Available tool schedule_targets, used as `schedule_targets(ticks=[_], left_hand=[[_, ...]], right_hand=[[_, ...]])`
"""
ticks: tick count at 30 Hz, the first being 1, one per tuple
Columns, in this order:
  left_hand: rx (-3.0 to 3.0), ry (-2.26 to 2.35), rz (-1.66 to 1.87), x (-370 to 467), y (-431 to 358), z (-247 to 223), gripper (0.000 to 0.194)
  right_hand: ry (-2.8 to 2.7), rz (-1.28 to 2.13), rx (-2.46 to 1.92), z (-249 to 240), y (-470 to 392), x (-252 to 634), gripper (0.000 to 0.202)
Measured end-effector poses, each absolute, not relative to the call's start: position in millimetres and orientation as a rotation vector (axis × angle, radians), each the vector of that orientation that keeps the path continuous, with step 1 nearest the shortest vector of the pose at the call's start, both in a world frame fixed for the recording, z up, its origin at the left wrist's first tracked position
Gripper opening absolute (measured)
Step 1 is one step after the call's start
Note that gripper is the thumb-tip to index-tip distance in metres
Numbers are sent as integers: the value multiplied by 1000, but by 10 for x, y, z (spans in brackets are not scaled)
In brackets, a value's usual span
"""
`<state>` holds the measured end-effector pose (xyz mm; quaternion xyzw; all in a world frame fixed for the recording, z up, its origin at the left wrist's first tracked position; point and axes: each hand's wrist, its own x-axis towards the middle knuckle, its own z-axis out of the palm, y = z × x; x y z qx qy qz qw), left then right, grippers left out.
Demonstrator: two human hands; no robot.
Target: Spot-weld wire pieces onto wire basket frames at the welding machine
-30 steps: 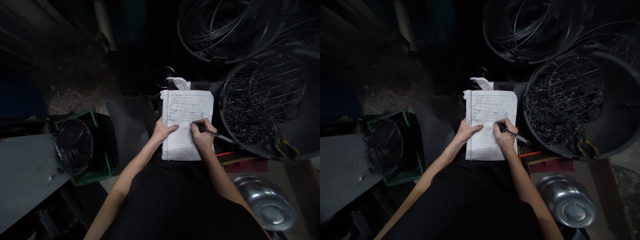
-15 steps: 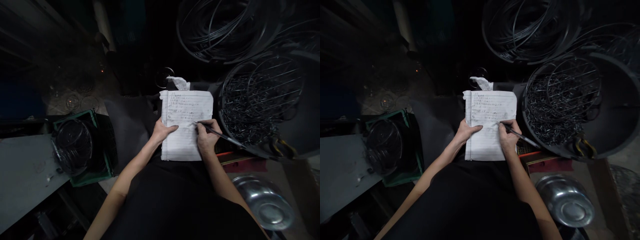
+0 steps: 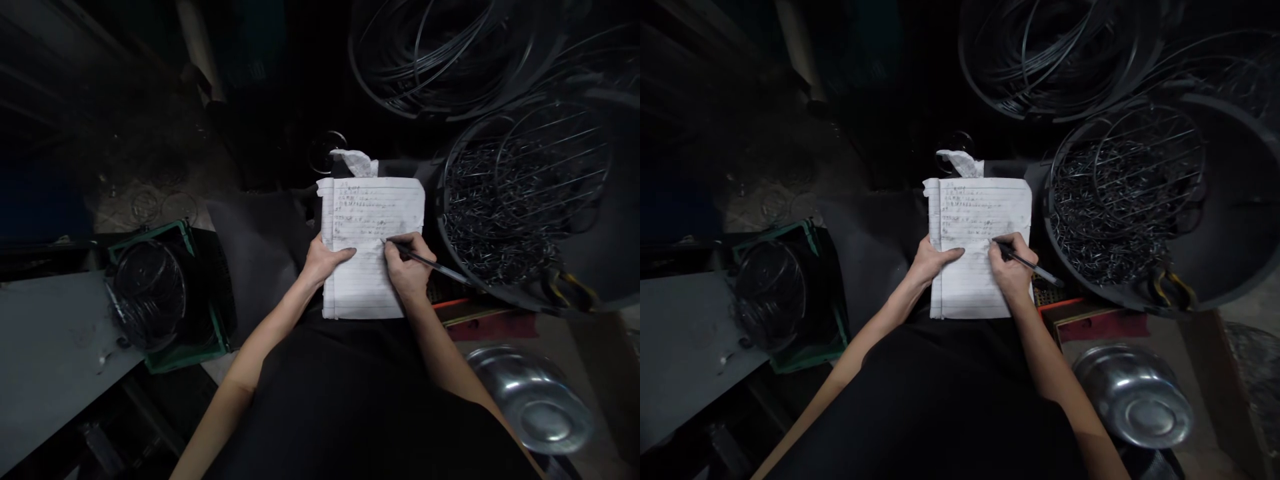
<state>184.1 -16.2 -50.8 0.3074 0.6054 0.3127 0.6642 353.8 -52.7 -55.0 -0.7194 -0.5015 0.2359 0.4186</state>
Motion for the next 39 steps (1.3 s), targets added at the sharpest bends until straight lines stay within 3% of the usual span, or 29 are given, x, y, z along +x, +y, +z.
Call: schedule_targets(ticks=[39], left_hand=[[719,1357,716,1823,-178,-525,57]], right_hand=[[-1307,606,-1785,-559,-562,3540,7]])
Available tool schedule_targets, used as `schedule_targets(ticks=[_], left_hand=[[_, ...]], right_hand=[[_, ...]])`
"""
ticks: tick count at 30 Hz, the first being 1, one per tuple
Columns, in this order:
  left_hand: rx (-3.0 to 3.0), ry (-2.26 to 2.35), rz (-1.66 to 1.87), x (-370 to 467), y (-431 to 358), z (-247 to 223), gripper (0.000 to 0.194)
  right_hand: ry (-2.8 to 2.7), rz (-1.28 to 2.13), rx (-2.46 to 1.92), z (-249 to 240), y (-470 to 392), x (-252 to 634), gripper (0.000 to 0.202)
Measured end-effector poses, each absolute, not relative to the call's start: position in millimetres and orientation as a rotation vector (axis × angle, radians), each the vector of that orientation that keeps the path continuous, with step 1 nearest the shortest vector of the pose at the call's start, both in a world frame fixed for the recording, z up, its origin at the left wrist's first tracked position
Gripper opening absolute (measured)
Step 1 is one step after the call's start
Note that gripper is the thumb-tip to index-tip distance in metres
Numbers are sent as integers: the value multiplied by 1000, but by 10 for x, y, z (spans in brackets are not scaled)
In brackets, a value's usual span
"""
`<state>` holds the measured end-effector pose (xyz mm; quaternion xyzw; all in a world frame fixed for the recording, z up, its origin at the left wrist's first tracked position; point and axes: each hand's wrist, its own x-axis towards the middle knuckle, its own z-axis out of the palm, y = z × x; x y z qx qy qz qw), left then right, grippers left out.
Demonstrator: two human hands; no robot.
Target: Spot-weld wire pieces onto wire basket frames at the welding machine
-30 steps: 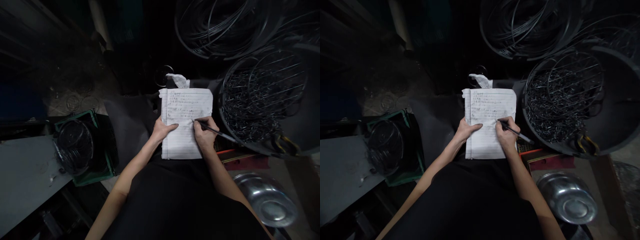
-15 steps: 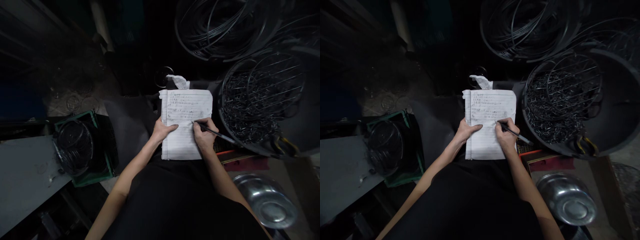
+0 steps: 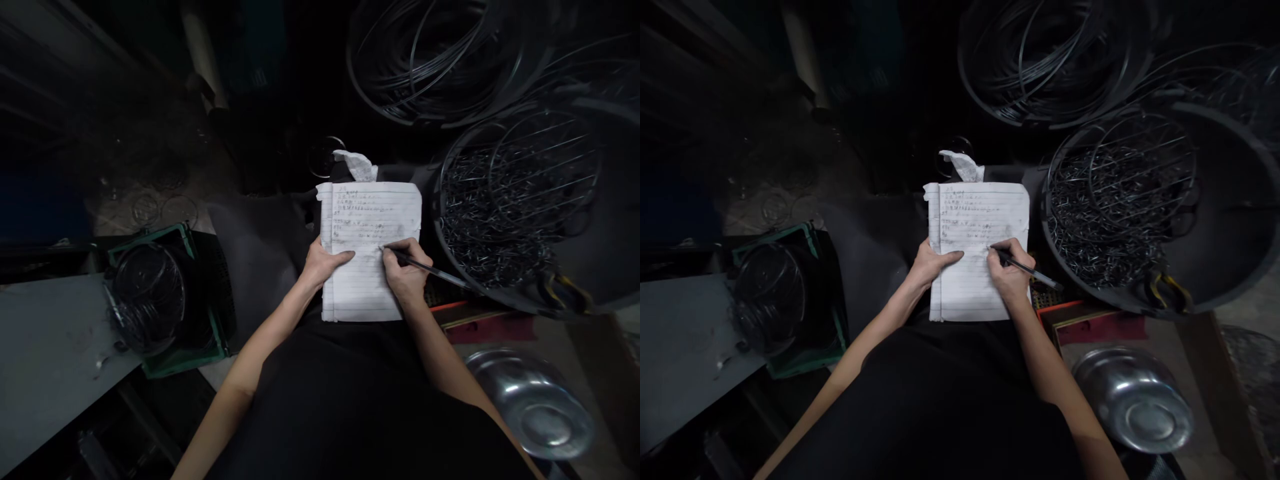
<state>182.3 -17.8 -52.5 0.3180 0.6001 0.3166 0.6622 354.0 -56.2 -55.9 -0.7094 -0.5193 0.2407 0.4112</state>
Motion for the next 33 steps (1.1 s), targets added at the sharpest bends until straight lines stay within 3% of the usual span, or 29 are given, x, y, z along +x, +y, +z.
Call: schedule_targets(ticks=[19,33], left_hand=[[648,1363,697,1848,-147,-457,57],[645,1358,700,1847,-144,-462,61]], right_hand=[[-956,577,-1759,-563,-542,3641,10],[-1202,619,-1723,-529,-557,3667,6]])
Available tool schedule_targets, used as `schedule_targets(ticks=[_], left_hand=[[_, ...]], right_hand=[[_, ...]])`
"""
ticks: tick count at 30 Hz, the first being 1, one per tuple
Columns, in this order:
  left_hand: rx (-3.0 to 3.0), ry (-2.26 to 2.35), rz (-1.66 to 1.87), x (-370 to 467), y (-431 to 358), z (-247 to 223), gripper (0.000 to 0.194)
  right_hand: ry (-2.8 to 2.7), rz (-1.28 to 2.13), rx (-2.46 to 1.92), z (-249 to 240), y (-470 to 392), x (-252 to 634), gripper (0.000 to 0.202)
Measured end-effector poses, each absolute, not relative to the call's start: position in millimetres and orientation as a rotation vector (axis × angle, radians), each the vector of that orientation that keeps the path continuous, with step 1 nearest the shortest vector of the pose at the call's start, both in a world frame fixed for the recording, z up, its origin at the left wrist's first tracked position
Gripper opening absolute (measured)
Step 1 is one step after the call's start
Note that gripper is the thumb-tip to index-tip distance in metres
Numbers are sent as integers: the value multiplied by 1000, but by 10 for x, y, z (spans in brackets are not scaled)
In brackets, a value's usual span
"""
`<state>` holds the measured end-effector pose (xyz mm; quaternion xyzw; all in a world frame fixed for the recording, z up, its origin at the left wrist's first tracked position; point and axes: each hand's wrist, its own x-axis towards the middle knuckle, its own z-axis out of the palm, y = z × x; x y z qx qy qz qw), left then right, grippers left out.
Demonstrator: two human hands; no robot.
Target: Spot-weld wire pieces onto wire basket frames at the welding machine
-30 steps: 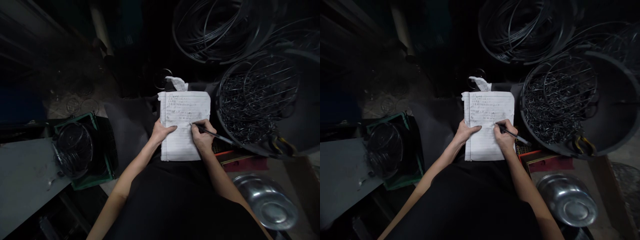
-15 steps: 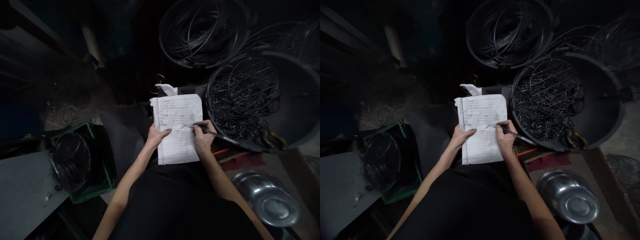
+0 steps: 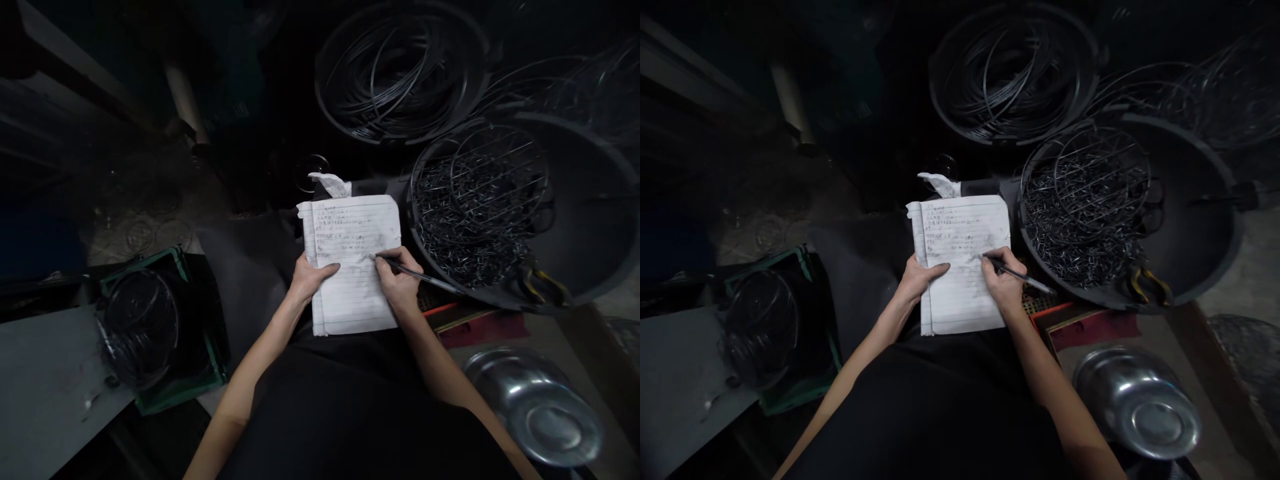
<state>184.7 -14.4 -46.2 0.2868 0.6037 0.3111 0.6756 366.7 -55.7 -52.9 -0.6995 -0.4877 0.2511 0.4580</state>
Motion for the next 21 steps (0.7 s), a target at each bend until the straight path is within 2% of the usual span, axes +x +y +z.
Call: schedule_targets(ticks=[21], left_hand=[[657,1375,709,1826,-158,-462,56]], right_hand=[[-1272,604,-1779,-557,-543,3641,9]])
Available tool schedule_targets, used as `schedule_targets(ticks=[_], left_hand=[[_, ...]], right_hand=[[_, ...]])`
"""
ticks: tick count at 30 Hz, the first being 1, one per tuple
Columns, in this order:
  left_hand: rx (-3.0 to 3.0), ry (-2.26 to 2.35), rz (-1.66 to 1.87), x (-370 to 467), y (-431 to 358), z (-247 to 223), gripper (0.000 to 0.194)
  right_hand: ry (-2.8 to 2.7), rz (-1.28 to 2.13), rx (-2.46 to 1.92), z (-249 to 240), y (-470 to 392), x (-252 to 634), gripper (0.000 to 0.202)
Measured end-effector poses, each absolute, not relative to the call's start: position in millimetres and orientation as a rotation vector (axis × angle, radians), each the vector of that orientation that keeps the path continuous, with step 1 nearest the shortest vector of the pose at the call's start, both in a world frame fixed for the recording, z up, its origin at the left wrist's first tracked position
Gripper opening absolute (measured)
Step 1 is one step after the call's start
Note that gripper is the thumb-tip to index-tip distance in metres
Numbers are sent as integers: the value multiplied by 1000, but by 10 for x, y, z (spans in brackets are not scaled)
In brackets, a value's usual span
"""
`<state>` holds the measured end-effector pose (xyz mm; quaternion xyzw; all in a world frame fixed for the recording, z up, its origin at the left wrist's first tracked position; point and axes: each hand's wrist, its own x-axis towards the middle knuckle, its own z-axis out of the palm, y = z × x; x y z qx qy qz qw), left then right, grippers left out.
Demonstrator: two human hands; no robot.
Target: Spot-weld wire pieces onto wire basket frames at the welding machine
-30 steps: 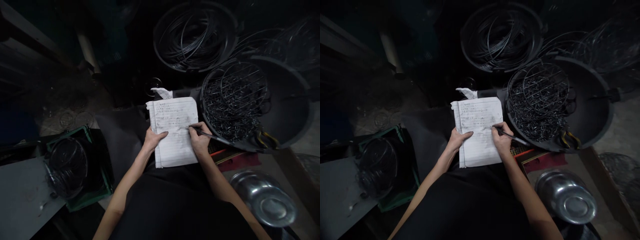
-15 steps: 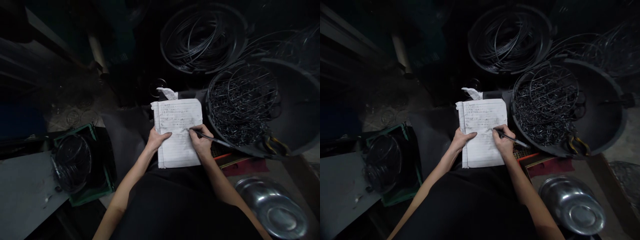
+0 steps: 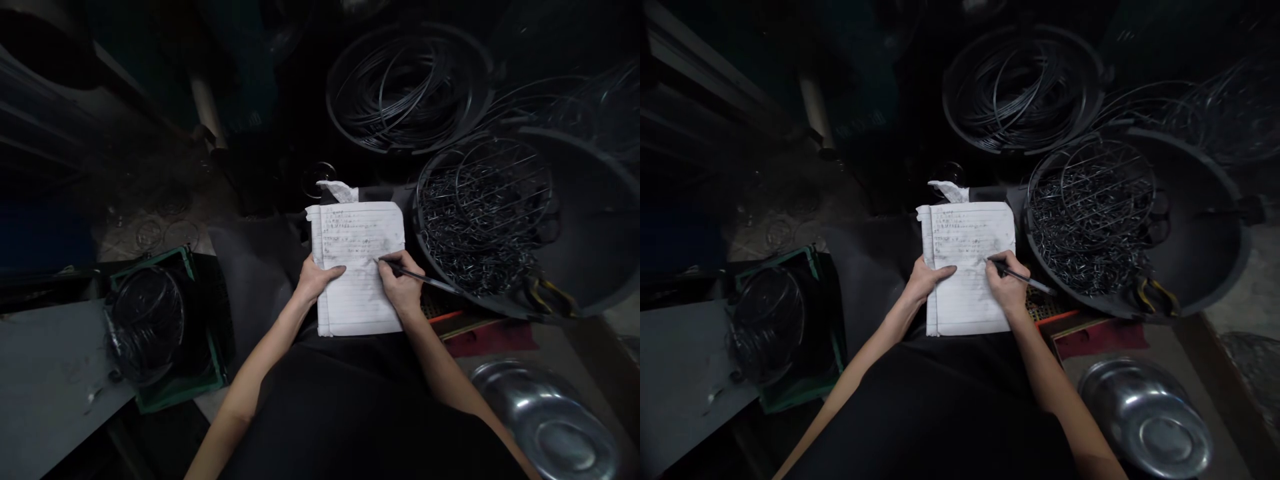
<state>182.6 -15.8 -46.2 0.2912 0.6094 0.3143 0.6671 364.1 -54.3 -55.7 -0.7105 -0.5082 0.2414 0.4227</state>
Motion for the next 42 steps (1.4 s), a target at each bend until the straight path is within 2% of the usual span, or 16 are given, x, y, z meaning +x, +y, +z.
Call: schedule_targets(ticks=[36,39,42], left_hand=[[687,1332,737,1810,-171,-489,57],[674,1431,854,1635,-107,-398,46],[667,1507,1059,1418,-23,-185,31]], right_hand=[[-1075,610,-1797,-553,-570,3655,12],[-974,597,-1756,-446,-582,3688,11],[-952,699,-1706,-229,-577,3693,19]])
